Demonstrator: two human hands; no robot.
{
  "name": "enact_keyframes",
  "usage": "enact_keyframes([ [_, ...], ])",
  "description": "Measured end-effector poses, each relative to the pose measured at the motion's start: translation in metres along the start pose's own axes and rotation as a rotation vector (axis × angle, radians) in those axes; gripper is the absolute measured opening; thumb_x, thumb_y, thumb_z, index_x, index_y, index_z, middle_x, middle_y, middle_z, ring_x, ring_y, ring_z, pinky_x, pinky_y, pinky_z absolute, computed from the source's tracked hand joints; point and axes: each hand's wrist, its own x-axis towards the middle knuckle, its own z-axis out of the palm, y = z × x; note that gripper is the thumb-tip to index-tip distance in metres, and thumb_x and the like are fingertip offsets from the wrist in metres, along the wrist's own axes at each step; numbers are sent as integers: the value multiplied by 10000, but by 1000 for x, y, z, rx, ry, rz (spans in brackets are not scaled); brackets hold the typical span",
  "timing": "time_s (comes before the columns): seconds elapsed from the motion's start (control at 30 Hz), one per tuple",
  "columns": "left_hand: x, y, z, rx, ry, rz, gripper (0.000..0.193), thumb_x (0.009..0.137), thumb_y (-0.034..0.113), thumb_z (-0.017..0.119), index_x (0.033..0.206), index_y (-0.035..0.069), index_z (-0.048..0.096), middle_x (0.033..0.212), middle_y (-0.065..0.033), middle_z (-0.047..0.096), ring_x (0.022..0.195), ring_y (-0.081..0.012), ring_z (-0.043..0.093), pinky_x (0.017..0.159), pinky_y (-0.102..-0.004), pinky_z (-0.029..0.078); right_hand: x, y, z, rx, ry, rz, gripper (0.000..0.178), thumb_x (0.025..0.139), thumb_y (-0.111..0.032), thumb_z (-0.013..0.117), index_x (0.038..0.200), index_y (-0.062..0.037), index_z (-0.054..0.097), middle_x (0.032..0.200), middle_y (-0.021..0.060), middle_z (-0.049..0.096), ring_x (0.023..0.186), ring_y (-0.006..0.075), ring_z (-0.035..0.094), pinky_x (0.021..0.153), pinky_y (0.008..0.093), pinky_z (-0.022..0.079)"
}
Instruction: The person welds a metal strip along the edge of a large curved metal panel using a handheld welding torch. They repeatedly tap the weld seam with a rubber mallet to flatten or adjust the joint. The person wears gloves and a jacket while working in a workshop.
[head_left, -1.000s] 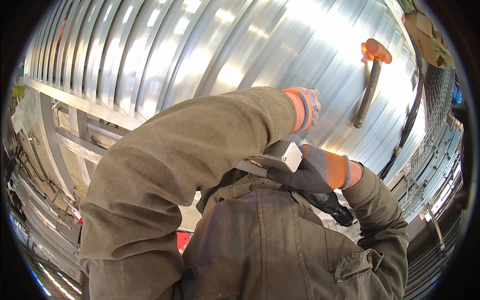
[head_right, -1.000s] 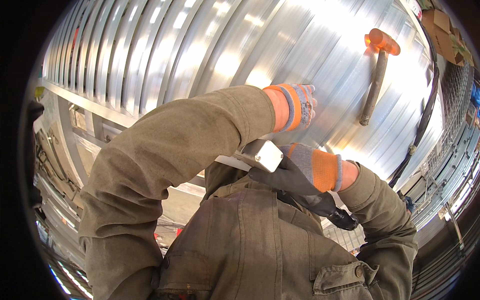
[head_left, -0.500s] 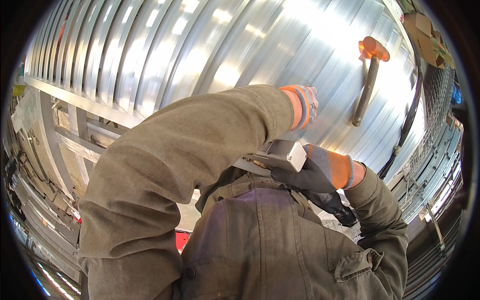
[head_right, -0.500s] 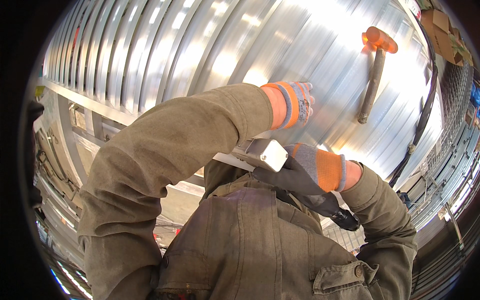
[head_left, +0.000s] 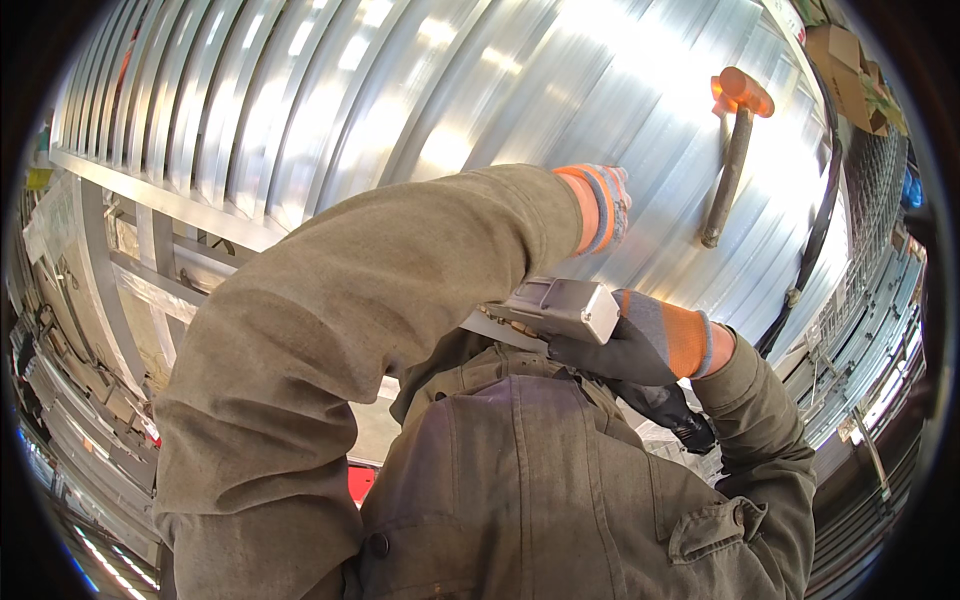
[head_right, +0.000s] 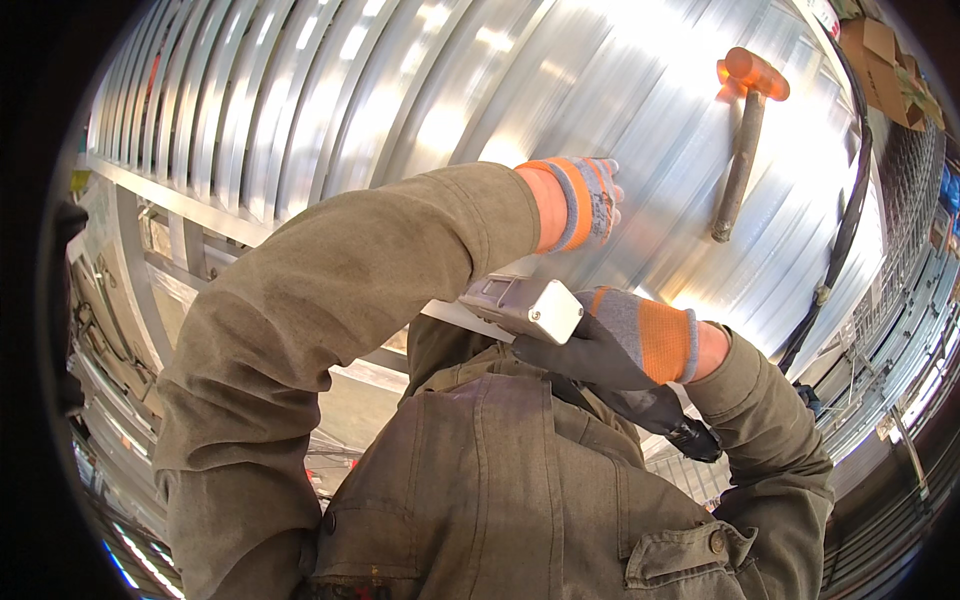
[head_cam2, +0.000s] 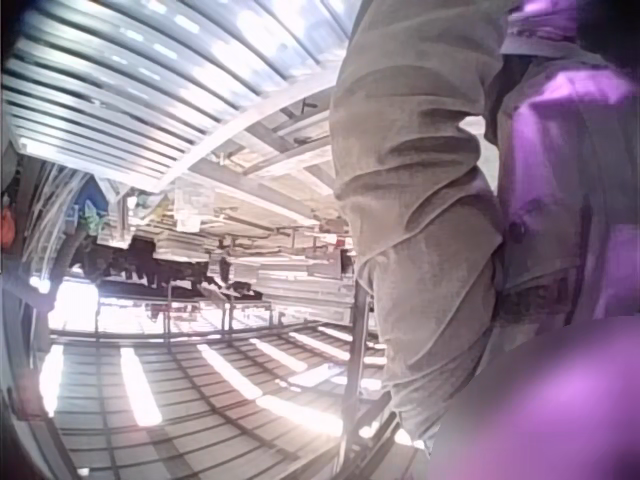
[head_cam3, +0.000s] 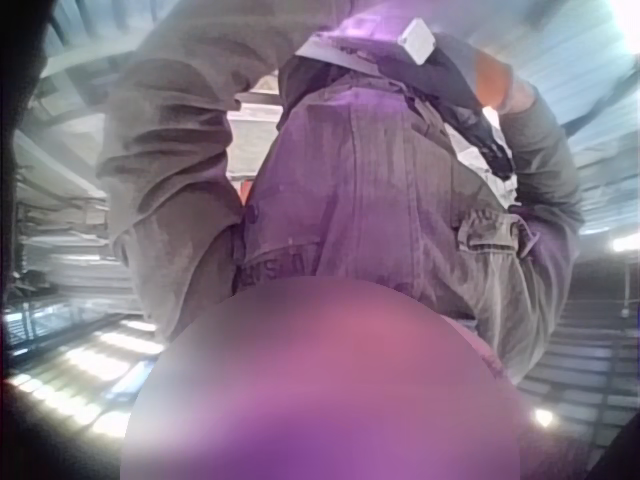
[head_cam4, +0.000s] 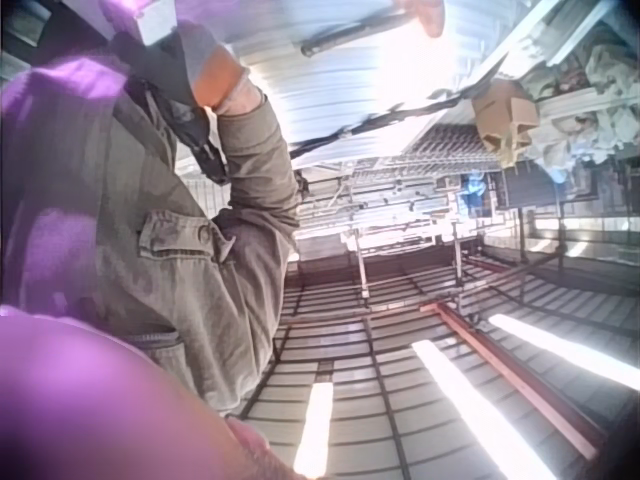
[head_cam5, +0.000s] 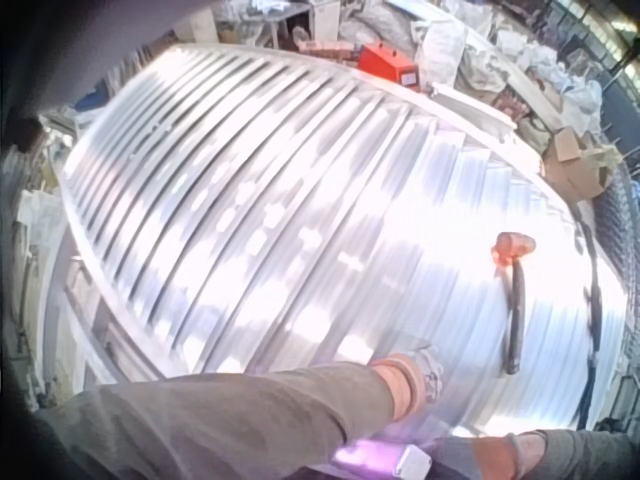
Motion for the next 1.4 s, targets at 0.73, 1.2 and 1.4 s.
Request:
enact_keyframes([
  [0.73,2,4,1,-31,7,-52,392,885,310,951,1273,294,896,1418,21,777,1392,-281,660,1053,-433,641,-28,11,0,-8,6,29,462,1148,-343,765,1503,-49,726,1181,122,863,1037,182,789,928,366,626],
  [1.2,6,11,5,-15,-7,-114,414,856,317,996,1257,284,898,1379,18,788,1353,-271,675,1051,-410,626,-44,14,-15,52,-15,107,477,1154,-294,735,1555,-45,663,1334,120,811,1162,176,741,1038,384,605],
  [1.4,12,13,15,15,28,-128,437,853,306,998,1277,280,895,1382,8,786,1360,-275,676,1041,-410,634,-37,15,-13,162,-24,97,493,1156,-338,724,1557,-57,667,1323,112,812,1154,176,738,1040,379,595],
])
